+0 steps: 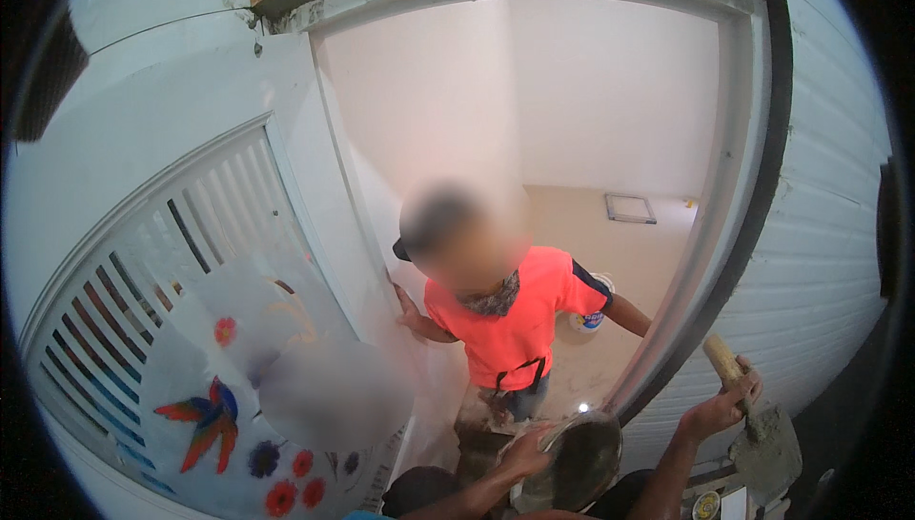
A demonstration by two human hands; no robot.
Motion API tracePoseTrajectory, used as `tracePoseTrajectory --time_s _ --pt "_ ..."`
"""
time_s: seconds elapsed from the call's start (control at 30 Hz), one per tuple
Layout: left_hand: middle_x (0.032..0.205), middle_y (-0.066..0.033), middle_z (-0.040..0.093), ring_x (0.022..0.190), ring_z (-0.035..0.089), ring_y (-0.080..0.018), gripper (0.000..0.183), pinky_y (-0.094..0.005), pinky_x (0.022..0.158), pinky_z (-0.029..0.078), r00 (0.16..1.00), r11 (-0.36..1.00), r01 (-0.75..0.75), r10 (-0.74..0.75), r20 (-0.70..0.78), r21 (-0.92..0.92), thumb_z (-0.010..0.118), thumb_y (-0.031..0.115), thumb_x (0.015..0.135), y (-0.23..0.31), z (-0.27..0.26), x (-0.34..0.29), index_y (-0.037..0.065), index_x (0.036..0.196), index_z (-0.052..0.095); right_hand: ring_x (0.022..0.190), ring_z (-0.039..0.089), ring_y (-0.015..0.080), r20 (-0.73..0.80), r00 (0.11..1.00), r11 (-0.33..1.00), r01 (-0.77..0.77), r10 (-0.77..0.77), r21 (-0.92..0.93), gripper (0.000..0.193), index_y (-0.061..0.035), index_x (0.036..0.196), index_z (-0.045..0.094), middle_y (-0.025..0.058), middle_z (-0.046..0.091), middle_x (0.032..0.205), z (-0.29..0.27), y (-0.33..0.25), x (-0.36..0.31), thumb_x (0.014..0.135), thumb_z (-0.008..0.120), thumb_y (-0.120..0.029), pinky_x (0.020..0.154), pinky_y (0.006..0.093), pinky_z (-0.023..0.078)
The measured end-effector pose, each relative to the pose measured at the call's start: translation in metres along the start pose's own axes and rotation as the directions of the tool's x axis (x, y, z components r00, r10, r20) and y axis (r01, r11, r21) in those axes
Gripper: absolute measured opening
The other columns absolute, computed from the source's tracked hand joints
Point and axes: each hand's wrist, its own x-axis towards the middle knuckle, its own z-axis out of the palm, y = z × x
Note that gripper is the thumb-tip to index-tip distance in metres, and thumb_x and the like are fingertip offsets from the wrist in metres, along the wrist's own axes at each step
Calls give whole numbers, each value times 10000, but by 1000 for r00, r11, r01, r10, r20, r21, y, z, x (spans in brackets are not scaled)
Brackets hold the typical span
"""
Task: The person applies a gray sealant to the top and side edges of a doorway frame using a trowel and a bucket. They repeatedly scoop material from the bucket and smooth it along the frame while another person stands nearby.
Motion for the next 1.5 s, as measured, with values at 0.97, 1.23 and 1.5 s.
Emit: tracePoseTrajectory --time_s 0.97,1.23,1.5 --pt "1439 -185 502 1325 478 -300 737 -365 1120 362 964 978 25 -78 -255 -206 578 -66 739 19 7 9 33 1460 458 992 633 344 849 443 415 742 287 -527 333 -13 1109 662 191 671 1051 -121 -64 67 948 674 -305 873 461 484" --pt "1242 -114 616 1119 612 -224 686 -335 996 476 937 622 -106 -199 -287 -776 530 -174 719 53 -15 17 -9 1383 475 837 678 388 748 -19 555 683 663 -475 454 -15 1178 597 200 688 967 -72 -70 39 984 560 -423 759 445 559" --pt "1241 -118 601 1100 608 -218 580 -339 995 475 869 626 -332 -90 -487 -706 549 -144 747 58 -3 3 -28 1313 492 565 618 173 250 -518 309 30 818 -951 398 -27 1095 559 74 583 714 -7 -18 0 1025 511 -415 504 322 561"
